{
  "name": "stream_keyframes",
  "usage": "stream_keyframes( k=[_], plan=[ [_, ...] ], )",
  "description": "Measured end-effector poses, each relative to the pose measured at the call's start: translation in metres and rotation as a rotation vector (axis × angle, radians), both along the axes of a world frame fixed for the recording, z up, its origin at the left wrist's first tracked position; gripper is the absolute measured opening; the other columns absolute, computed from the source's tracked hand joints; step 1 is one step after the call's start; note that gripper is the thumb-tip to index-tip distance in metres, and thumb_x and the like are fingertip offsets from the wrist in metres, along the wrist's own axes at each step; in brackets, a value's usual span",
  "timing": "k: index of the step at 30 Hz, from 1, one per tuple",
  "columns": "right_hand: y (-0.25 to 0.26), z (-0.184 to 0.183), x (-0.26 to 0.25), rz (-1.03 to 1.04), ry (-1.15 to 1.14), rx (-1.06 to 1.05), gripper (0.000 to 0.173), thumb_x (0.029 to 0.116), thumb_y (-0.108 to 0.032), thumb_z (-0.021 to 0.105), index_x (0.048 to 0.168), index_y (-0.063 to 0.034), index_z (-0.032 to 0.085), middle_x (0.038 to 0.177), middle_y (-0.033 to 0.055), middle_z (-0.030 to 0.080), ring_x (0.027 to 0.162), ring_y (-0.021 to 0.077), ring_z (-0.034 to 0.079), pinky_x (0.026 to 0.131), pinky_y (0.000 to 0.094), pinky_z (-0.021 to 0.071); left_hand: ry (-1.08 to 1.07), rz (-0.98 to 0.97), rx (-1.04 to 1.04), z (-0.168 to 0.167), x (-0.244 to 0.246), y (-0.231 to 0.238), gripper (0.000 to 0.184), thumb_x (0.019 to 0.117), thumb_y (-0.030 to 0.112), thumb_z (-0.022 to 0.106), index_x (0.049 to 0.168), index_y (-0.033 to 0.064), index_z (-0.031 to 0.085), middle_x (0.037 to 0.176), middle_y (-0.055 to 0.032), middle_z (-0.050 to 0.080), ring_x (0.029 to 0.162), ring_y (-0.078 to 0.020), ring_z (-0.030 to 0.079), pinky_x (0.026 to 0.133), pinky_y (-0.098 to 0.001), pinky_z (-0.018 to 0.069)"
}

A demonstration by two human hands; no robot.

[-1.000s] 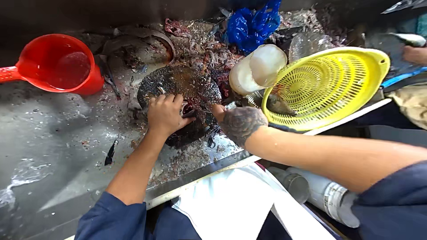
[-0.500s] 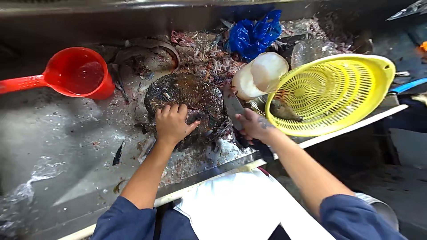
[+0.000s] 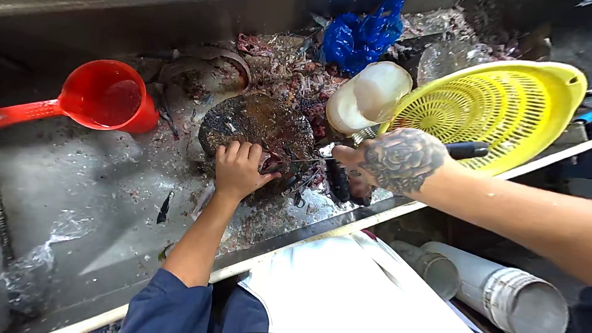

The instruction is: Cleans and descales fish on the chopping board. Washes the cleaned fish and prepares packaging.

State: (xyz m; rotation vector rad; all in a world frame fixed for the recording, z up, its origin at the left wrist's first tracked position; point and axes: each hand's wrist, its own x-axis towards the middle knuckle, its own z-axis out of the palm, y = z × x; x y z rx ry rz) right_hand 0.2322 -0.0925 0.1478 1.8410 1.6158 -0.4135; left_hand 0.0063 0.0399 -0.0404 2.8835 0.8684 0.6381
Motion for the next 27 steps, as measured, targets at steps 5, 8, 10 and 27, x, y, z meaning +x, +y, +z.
stream_keyframes(
  k=[5,8,10,27],
  plan=[
    [0.017,-0.002,0.008,0.049,0.064,-0.111,0.023,0.1078,-0.042,0.047,0.122,-0.0373,0.064,0.072,0.0049,0.065,0.071,0.0297,0.069,0.063,0.0486,0.0539,0.010,-0.087,-0.033,0.001,0.001,0.002,0.086,0.0631,0.092,0.062,0.092,0.0114,0.067,0.082,-0.0078,0.065,0.079,-0.0301,0.062,0.073,-0.0502,0.0459],
    [0.019,-0.019,0.012,0.081,0.066,-0.140,0.028,0.1078,-0.049,0.043,0.123,-0.0342,0.061,0.070,0.0055,0.063,0.069,0.0297,0.068,0.062,0.0484,0.0544,0.025,-0.116,-0.050,0.001,0.001,0.005,0.086,0.0630,0.091,0.061,0.092,0.0109,0.068,0.082,-0.0078,0.065,0.081,-0.0298,0.062,0.073,-0.0494,0.0452],
    [0.016,-0.028,0.019,0.102,0.102,-0.100,0.031,0.1072,-0.052,0.042,0.121,-0.0334,0.062,0.067,0.0055,0.062,0.066,0.0301,0.068,0.058,0.0486,0.0541,0.044,-0.129,-0.070,0.001,0.002,0.008,0.086,0.0641,0.092,0.060,0.092,0.0110,0.068,0.081,-0.0077,0.064,0.080,-0.0296,0.061,0.072,-0.0491,0.0449],
    [0.019,-0.051,0.016,-0.205,0.293,-0.229,0.038,0.1057,-0.054,0.045,0.117,-0.0211,0.062,0.077,0.0034,0.065,0.071,0.0263,0.069,0.059,0.0493,0.0566,0.250,-0.106,-0.170,0.011,0.014,0.014,0.089,0.0601,0.097,0.055,0.088,0.0135,0.065,0.080,-0.0062,0.062,0.083,-0.0302,0.063,0.068,-0.0497,0.0453]
  ],
)
